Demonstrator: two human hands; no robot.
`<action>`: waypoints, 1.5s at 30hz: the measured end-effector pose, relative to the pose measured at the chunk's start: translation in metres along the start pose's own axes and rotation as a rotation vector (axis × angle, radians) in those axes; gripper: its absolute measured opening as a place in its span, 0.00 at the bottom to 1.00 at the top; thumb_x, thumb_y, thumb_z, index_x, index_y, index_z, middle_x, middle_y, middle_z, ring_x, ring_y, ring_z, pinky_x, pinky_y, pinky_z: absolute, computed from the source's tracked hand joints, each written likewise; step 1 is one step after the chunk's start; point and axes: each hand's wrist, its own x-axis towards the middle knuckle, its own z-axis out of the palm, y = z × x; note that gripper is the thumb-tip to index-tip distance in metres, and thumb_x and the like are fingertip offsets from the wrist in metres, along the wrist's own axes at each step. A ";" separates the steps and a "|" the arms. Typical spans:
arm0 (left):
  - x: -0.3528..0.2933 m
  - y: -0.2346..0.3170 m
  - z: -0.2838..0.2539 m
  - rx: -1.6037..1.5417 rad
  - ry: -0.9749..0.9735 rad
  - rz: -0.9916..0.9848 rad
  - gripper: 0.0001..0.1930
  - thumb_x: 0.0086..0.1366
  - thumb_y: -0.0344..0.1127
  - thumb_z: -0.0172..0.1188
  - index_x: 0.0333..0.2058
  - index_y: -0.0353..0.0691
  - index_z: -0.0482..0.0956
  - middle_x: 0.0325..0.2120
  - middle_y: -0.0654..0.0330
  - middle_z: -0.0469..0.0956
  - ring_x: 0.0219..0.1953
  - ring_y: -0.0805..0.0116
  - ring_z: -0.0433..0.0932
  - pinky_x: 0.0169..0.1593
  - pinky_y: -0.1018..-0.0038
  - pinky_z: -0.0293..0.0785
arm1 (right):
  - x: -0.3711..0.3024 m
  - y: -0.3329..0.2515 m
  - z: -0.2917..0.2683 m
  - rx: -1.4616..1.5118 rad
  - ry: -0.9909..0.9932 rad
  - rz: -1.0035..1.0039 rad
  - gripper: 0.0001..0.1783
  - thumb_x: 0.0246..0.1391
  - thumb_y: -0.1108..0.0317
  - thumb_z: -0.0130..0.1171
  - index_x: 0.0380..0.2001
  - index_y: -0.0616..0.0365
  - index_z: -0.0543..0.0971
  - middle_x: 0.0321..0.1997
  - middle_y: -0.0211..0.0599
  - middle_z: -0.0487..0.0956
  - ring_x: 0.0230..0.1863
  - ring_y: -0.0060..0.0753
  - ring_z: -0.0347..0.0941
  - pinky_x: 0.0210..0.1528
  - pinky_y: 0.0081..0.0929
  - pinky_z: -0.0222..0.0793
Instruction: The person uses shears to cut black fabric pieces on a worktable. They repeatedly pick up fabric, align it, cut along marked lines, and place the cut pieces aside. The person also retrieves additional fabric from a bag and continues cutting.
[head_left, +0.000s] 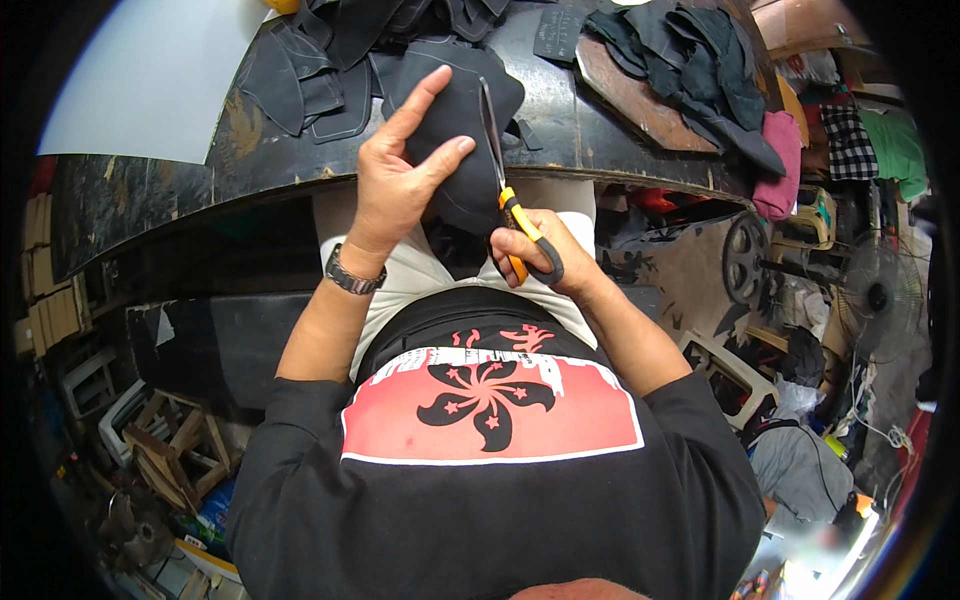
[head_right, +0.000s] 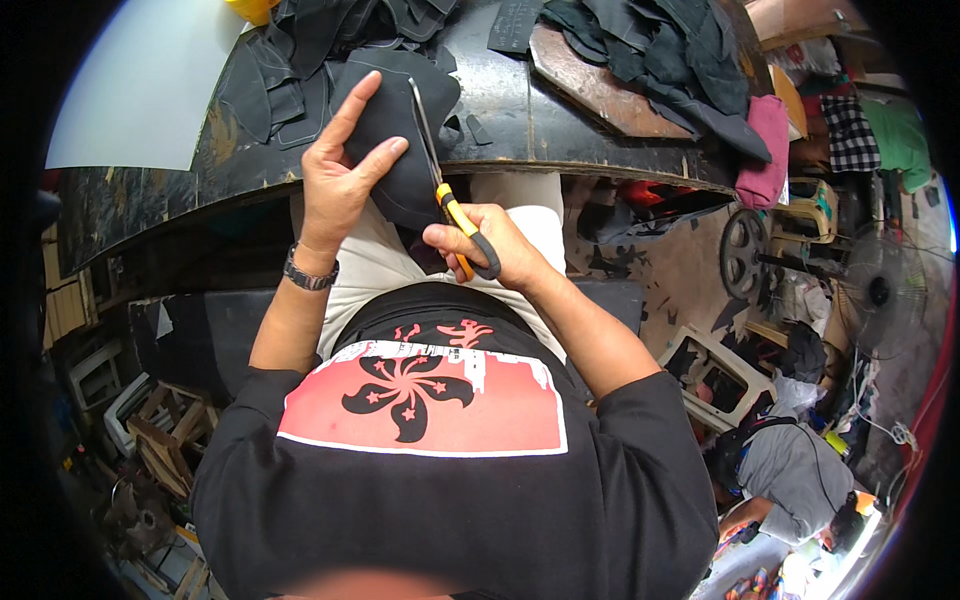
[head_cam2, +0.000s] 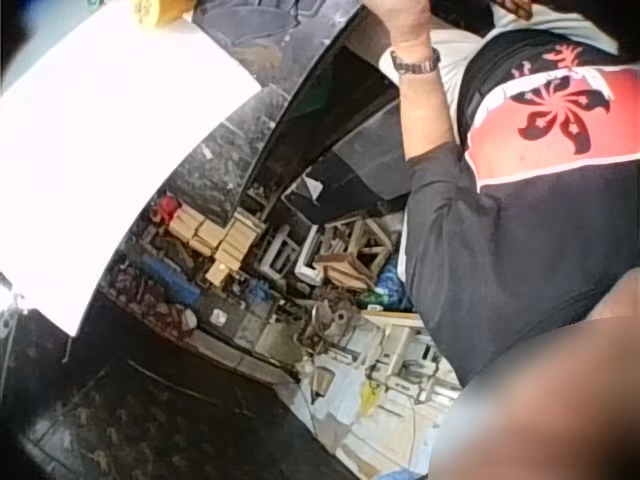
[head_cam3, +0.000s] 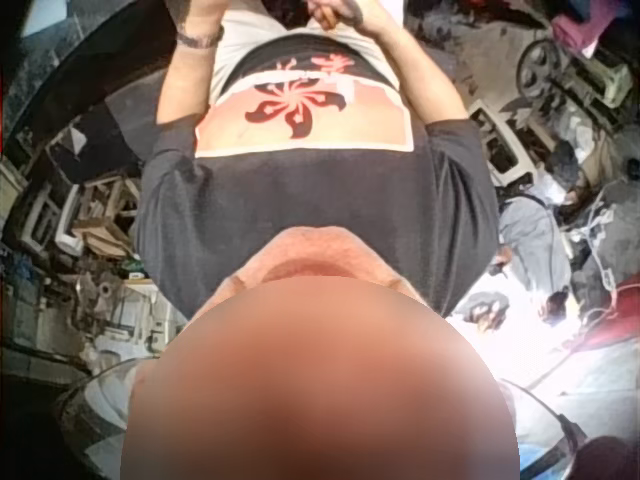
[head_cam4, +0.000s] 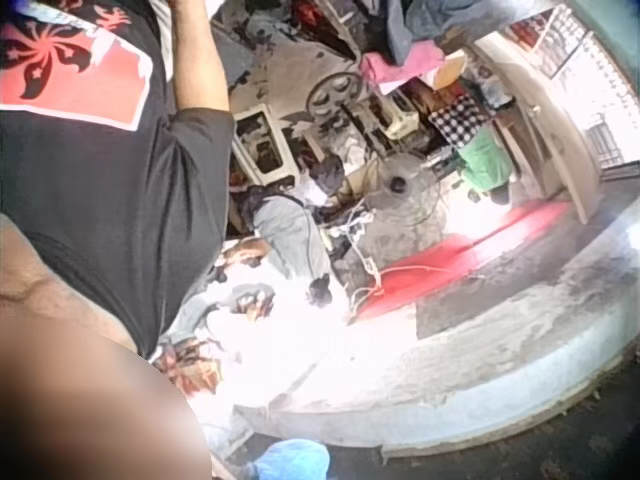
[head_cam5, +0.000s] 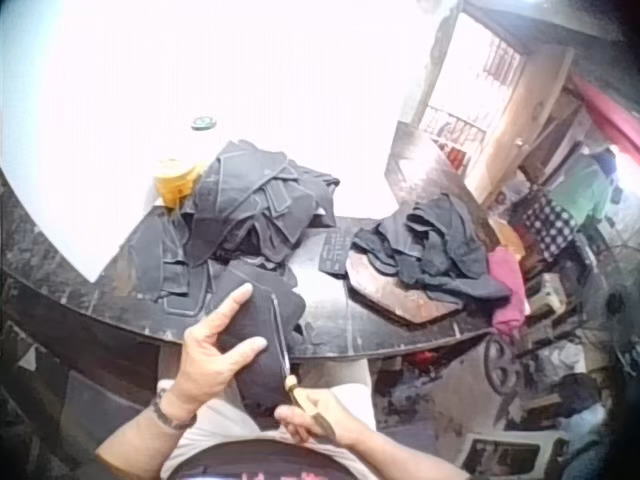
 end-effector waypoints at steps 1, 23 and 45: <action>-0.003 -0.001 0.003 0.017 0.006 0.003 0.32 0.58 0.22 0.67 0.62 0.35 0.69 0.57 0.55 0.74 0.55 0.71 0.74 0.59 0.76 0.70 | 0.002 -0.001 -0.001 0.034 -0.010 -0.011 0.23 0.56 0.48 0.63 0.26 0.61 0.75 0.20 0.32 0.75 0.18 0.22 0.72 0.23 0.19 0.67; -0.021 -0.010 0.016 -0.096 0.088 -0.072 0.33 0.60 0.20 0.64 0.65 0.34 0.64 0.60 0.55 0.70 0.53 0.74 0.74 0.55 0.79 0.74 | 0.007 0.011 0.009 0.048 0.052 -0.035 0.19 0.58 0.55 0.64 0.22 0.56 0.72 0.13 0.26 0.70 0.12 0.17 0.66 0.14 0.16 0.59; 0.003 0.003 -0.029 0.238 -0.107 0.001 0.26 0.56 0.32 0.69 0.55 0.42 0.78 0.46 0.60 0.82 0.48 0.71 0.78 0.73 0.60 0.37 | -0.009 0.006 -0.021 -0.062 -0.108 0.117 0.20 0.53 0.53 0.69 0.25 0.58 0.76 0.16 0.28 0.72 0.15 0.18 0.69 0.19 0.18 0.65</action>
